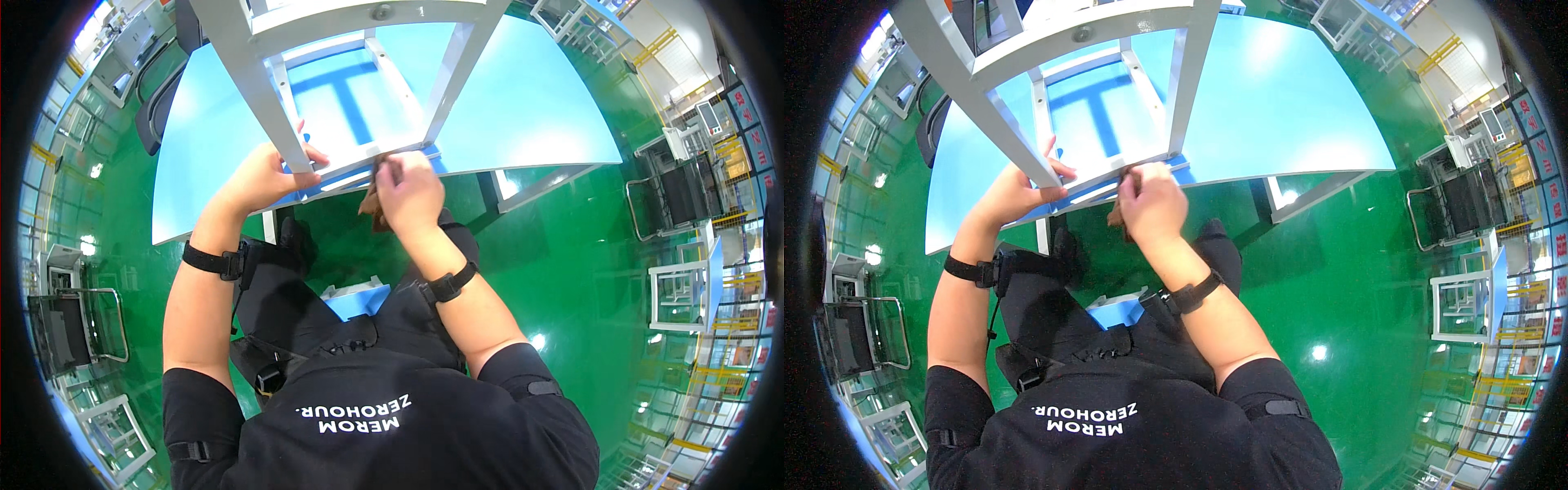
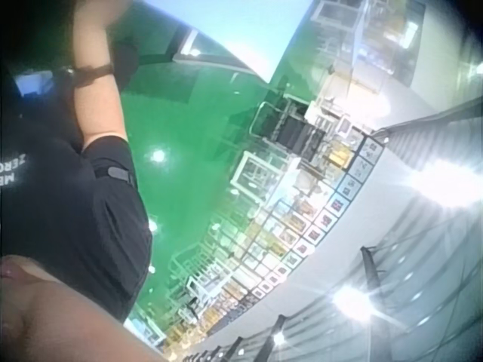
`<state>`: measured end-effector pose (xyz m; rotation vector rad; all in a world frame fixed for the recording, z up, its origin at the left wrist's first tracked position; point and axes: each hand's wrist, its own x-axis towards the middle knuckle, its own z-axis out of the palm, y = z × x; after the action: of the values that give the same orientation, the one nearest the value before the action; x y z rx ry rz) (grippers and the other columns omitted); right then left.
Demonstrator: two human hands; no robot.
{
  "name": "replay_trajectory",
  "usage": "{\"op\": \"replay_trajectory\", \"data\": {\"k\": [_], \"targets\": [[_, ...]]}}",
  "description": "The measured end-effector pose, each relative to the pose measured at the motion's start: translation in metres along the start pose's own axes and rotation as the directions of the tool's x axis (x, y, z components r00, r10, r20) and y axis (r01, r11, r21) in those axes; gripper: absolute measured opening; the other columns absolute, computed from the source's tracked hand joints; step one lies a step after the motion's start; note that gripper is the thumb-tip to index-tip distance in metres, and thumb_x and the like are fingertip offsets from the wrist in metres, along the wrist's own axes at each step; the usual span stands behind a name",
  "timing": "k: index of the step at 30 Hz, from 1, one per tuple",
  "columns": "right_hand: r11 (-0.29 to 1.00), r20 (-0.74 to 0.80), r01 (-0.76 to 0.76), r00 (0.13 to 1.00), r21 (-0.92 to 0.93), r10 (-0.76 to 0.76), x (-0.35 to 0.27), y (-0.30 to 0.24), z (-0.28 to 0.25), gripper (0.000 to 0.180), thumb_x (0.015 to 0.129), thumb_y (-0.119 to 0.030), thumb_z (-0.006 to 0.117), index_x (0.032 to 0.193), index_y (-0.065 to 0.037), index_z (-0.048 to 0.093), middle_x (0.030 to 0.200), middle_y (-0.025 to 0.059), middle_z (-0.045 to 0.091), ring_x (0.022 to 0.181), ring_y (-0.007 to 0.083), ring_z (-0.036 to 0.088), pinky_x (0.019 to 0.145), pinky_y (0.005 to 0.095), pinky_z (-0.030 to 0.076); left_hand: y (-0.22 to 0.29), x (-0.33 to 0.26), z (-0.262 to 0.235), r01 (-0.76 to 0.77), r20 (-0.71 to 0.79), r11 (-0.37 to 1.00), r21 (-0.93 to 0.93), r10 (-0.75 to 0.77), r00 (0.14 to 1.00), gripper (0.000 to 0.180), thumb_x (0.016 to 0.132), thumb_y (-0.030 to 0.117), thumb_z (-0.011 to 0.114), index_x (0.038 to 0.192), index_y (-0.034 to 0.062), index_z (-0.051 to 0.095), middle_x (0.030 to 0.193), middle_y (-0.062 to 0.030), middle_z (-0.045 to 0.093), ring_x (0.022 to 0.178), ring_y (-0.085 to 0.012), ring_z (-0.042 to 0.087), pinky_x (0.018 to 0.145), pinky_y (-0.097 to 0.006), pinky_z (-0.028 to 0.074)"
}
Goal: Wiping down a blue table and a white frame stool with a damp cloth.
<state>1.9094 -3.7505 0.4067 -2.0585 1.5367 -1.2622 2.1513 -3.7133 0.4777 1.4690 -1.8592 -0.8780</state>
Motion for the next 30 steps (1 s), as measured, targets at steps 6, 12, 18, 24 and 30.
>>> {"op": "replay_trajectory", "data": {"k": [6,12,18,24,30], "targets": [[0.996,-0.251,-0.082,0.964,0.019,0.085,0.015,0.016,-0.003,0.013,0.087,-0.020,0.069,0.090,-0.007,0.069,0.094,0.0136,0.069,0.084,0.0353,0.069,0.074,0.0446,0.055,0.002,0.001,0.002,-0.004,-0.007,1.000,-0.006,0.004,1.000,0.028,0.078,0.006,0.081,0.106,0.0055,0.078,0.115,-0.0094,0.075,0.152,-0.0402,0.031,0.122,-0.052,0.027],[0.987,0.172,0.045,0.982,0.156,-0.072,-0.006,-0.017,0.002,0.017,0.085,-0.019,0.073,0.094,-0.005,0.070,0.093,0.0145,0.069,0.085,0.0353,0.068,0.074,0.0423,0.054,-0.006,0.004,0.005,-0.026,-0.013,1.000,-0.003,0.026,1.000,0.027,0.079,0.008,0.081,0.105,0.0058,0.078,0.115,-0.0097,0.075,0.152,-0.0399,0.030,0.121,-0.051,0.028],[0.965,0.011,0.192,0.980,0.179,-0.197,0.005,0.018,-0.033,0.015,0.088,-0.011,0.069,0.102,-0.008,0.073,0.095,0.0130,0.070,0.093,0.0326,0.068,0.083,0.0410,0.054,-0.009,-0.001,0.008,-0.002,-0.058,1.000,-0.023,0.001,0.998,0.025,0.080,0.009,0.080,0.106,0.0073,0.077,0.119,-0.0104,0.073,0.153,-0.0387,0.029,0.121,-0.052,0.028],[0.972,-0.062,-0.041,0.996,0.231,0.057,0.025,0.035,-0.048,0.015,0.087,-0.010,0.068,0.101,-0.007,0.074,0.097,0.0117,0.070,0.089,0.0322,0.069,0.081,0.0403,0.055,-0.005,0.000,0.010,0.016,-0.065,1.000,-0.014,-0.017,0.998,0.024,0.081,0.011,0.080,0.104,0.0084,0.078,0.122,-0.0105,0.072,0.154,-0.0372,0.027,0.121,-0.051,0.029],[0.993,-0.121,0.054,0.990,-0.100,-0.067,0.018,0.023,-0.022,0.013,0.085,-0.015,0.070,0.095,-0.006,0.072,0.096,0.0102,0.069,0.090,0.0341,0.068,0.080,0.0429,0.055,-0.001,0.002,0.008,0.043,-0.049,0.998,-0.038,-0.044,0.998,0.026,0.079,0.009,0.080,0.106,0.0064,0.077,0.122,-0.0101,0.073,0.154,-0.0369,0.027,0.121,-0.052,0.027]]}}
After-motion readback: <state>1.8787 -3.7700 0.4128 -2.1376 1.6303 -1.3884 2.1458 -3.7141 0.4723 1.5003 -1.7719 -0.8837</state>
